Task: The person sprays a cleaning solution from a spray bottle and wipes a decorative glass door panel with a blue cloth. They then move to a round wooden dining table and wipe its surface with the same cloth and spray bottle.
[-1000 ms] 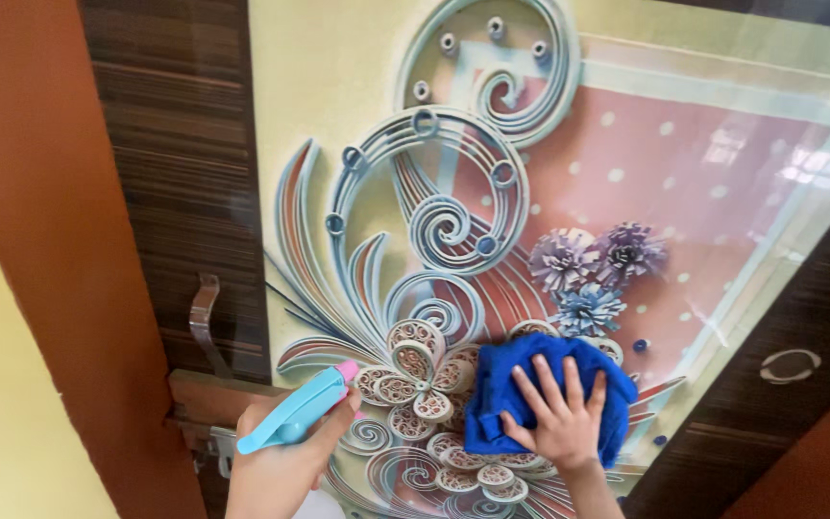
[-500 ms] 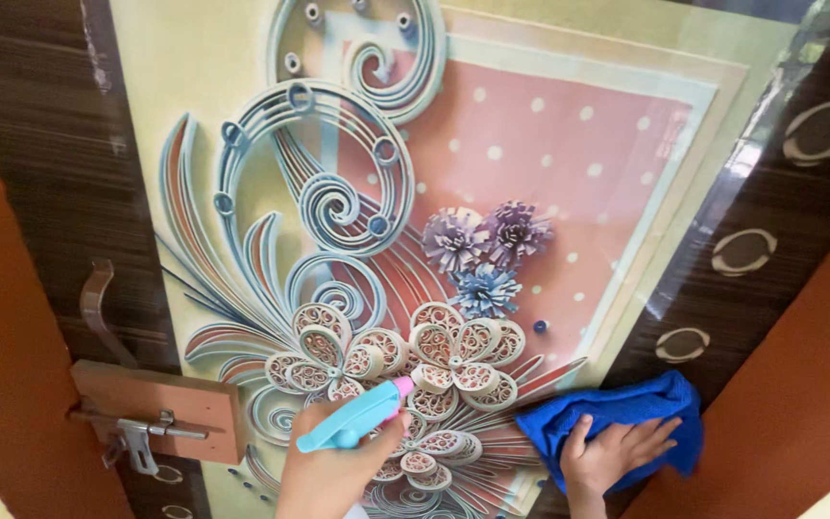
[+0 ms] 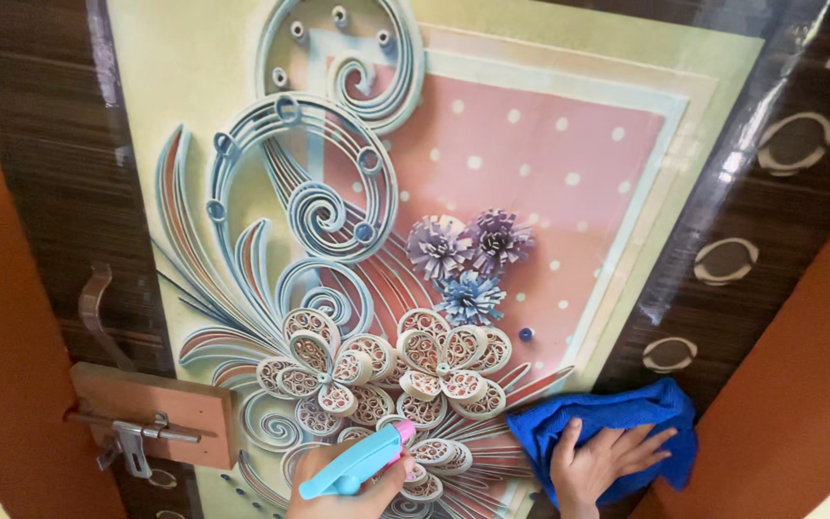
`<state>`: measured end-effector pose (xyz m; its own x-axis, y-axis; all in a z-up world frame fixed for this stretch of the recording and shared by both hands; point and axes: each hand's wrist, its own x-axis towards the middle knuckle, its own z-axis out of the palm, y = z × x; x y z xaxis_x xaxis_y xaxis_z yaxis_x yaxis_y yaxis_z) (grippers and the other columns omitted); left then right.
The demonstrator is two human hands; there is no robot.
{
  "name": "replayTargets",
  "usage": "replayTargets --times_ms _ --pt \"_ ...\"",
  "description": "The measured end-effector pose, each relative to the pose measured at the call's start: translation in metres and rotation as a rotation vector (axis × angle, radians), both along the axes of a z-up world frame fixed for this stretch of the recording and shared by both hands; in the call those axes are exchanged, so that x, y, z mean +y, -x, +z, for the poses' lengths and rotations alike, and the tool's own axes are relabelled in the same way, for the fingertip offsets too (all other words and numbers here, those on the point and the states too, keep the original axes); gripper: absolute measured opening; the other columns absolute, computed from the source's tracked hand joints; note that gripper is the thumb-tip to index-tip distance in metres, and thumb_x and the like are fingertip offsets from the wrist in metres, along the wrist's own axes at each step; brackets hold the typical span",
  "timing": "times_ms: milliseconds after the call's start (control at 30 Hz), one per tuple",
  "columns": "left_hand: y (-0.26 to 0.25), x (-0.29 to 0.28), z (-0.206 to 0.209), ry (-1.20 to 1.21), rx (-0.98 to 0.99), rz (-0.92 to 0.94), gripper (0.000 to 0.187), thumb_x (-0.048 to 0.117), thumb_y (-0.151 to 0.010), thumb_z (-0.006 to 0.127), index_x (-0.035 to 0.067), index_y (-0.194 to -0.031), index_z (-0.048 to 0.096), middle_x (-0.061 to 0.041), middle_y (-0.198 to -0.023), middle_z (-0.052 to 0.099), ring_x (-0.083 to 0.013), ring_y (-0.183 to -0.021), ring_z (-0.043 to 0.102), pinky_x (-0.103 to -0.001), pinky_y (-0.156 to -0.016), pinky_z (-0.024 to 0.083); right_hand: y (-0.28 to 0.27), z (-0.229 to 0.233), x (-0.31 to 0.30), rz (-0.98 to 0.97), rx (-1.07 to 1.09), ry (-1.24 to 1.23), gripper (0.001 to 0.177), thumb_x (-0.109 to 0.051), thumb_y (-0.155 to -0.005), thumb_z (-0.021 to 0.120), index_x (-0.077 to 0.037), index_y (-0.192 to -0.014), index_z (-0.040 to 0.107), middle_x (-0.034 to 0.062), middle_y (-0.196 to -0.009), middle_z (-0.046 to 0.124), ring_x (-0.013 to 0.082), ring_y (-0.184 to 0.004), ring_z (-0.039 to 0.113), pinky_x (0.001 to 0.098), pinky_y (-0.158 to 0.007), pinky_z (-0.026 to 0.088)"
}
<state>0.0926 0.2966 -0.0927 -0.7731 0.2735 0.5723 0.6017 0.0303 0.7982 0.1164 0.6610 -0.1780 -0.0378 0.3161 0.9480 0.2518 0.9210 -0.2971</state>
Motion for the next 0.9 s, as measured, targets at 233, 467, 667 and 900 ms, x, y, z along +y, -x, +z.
replayTargets --times_ms 233,467,667,900 --pt "0.003 -0.019 0.014 -0.063 -0.323 0.06 0.036 0.016 -0.07 0.089 0.01 -0.106 0.086 -0.004 -0.062 0.076 -0.0041 -0.049 0.054 -0.025 -0.047 0.043 0.024 0.083 -0.038 0.024 -0.042 -0.207 0.074 -0.051 -0.099 0.054 0.006 -0.145 0.044 0.0327 -0.168 0.024 0.0611 -0.155 0.011 0.0802 -0.121 0.003" --pt "0.008 -0.064 0.037 -0.029 -0.214 0.231 0.032 0.023 -0.067 0.089 0.01 -0.097 0.086 -0.003 -0.056 0.073 -0.0067 -0.049 0.061 -0.027 -0.048 0.049 0.058 0.131 -0.117 0.067 -0.154 -0.386 0.073 -0.054 -0.093 0.06 0.003 -0.139 0.06 0.028 -0.164 0.035 0.0589 -0.153 0.018 0.0815 -0.118 0.008" --pt "0.017 -0.109 0.052 -0.061 -0.327 0.261 0.03 0.025 -0.069 0.091 0.01 -0.094 0.086 -0.007 -0.056 0.072 -0.0085 -0.048 0.057 -0.029 -0.048 0.045 0.104 0.144 -0.2 0.105 -0.204 -0.48 0.071 -0.056 -0.089 0.063 -0.01 -0.143 0.063 0.0204 -0.161 0.042 0.0529 -0.15 0.026 0.0797 -0.117 0.011" --pt "0.03 -0.176 0.057 -0.098 -0.271 0.32 0.026 0.018 -0.069 0.088 0.004 -0.091 0.084 -0.005 -0.058 0.075 -0.0066 -0.052 0.065 -0.025 -0.052 0.052 0.149 0.144 -0.294 0.156 -0.24 -0.538 0.07 -0.058 -0.092 0.058 -0.018 -0.15 0.061 0.0133 -0.162 0.043 0.0467 -0.15 0.03 0.0772 -0.117 0.012"
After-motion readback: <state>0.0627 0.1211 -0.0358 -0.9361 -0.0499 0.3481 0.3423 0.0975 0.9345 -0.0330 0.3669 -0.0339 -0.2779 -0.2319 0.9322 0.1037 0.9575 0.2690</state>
